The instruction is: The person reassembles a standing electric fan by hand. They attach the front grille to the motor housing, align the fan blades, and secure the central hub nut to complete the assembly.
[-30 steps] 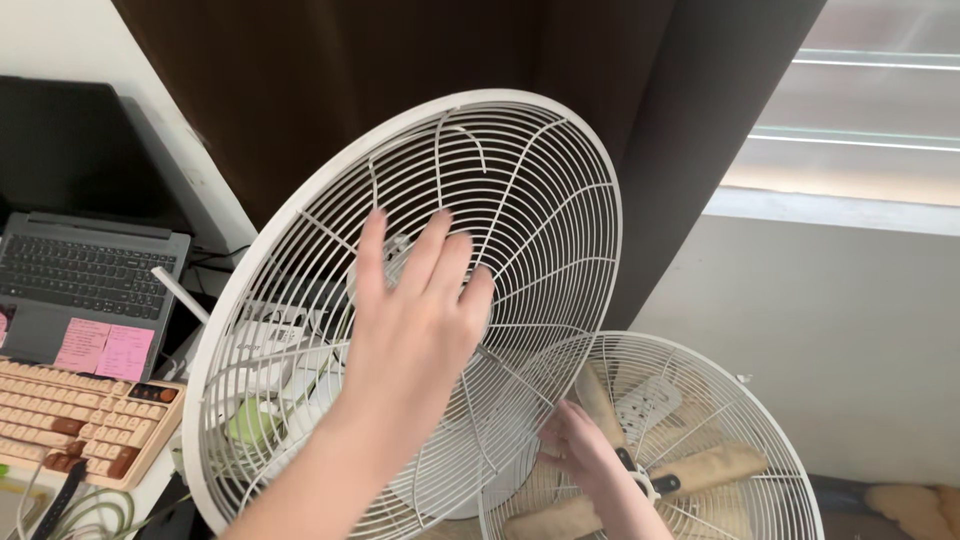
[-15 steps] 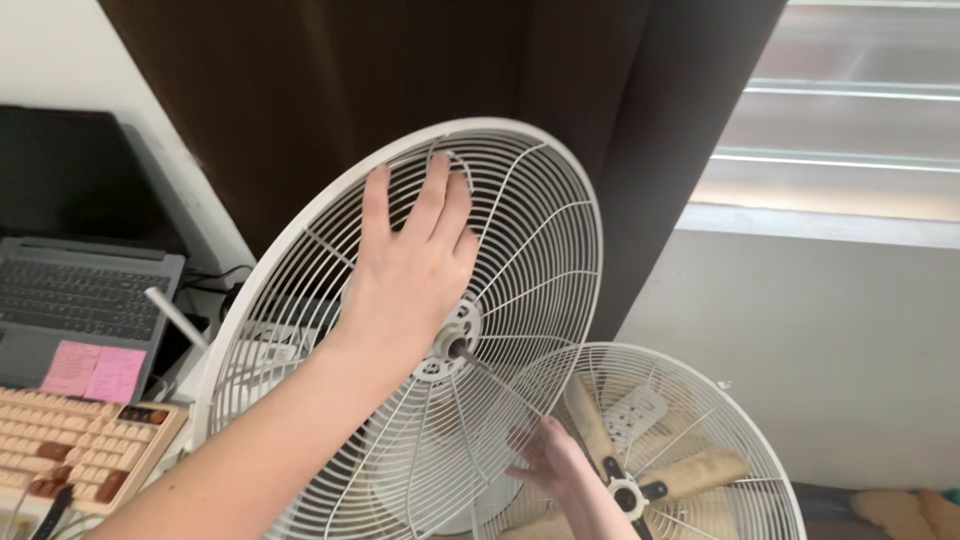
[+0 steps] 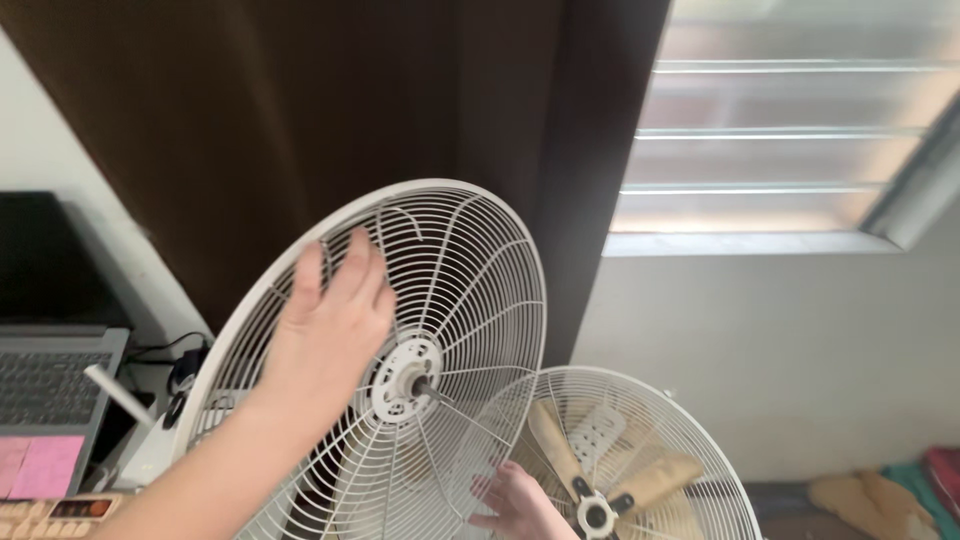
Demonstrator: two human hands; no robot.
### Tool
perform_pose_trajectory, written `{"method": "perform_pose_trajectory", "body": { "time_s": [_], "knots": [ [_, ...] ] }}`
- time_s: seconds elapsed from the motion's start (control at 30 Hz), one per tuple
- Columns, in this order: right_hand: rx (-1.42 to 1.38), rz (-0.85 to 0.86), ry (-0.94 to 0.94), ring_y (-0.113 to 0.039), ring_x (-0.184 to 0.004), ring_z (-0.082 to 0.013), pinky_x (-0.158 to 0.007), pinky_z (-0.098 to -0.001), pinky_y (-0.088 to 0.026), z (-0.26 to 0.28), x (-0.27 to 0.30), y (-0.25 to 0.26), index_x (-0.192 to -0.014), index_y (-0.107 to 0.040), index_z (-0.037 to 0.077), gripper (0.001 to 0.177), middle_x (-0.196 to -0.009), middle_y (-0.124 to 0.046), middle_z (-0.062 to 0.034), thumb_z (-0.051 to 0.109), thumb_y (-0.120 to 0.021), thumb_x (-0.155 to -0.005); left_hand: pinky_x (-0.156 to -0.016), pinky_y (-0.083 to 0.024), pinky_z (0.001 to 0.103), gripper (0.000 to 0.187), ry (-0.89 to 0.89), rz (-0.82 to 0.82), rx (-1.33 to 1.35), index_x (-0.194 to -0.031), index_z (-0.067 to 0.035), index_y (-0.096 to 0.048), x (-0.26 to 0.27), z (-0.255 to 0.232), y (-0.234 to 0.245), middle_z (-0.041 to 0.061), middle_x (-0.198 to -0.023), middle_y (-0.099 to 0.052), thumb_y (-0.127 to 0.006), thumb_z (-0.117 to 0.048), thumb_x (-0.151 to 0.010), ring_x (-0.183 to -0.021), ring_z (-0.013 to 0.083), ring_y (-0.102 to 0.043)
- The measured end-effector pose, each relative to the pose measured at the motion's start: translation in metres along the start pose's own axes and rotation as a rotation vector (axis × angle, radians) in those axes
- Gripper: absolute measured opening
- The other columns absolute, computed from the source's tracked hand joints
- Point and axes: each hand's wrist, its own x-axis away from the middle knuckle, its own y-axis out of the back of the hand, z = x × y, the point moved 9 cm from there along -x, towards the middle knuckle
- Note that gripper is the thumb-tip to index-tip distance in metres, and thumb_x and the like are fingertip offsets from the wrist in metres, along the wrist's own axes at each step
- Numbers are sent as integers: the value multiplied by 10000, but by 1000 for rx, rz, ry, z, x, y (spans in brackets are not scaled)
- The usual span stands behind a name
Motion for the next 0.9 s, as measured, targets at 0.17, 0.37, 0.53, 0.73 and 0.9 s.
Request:
{"method": "perform_pose_trajectory", "body": {
  "time_s": [0.17,0.37,0.53,0.73,0.9],
  "knots": [
    [-89,-102,75,-476,-1407,-390,-1027,-756,-432,6,1,-1,-1586,-243,250,590,-1530,-448,-180,312,-435,-1031,-1151,-260,613,288,-23,-62,52,-1035,-153,-725,5,5,3,79,-1294,-631,-652,-252,-774,-1353,250,-492],
    [-35,-82,120,-460,-1430,-389,-1050,-761,-413,14,1,-13,-1600,-196,283,617,-1550,-449,-201,187,-416,-1031,-1052,-373,613,226,-25,-87,170,-996,-157,-727,6,11,-6,20,-1114,-634,-720,-167,-771,-1118,212,-548],
    [-58,-136,138,-254,-1534,-386,-1156,-756,-361,16,24,-21,-1650,-113,310,706,-1643,-183,-168,139,-475,-1068,-965,-419,520,199,-14,-103,158,-925,-168,-724,4,16,-9,2,-1059,-641,-741,-172,-727,-1104,208,-555],
    [-78,-137,187,-328,-1490,-394,-1136,-756,-341,15,17,-17,-1643,-122,324,734,-1614,-294,-143,118,-486,-1039,-919,-417,448,186,4,-200,229,-935,-178,-726,2,26,-4,-4,-1087,-651,-732,-169,-749,-1125,207,-558],
    [-99,-175,200,-527,-1258,-301,-1076,-789,-353,4,2,-11,-1604,-231,384,764,-1429,-507,-119,67,-522,-973,-915,-419,426,118,-2,-275,211,-906,-210,-732,2,29,5,-24,-1077,-662,-711,-221,-790,-1133,178,-567]
  ]
}}
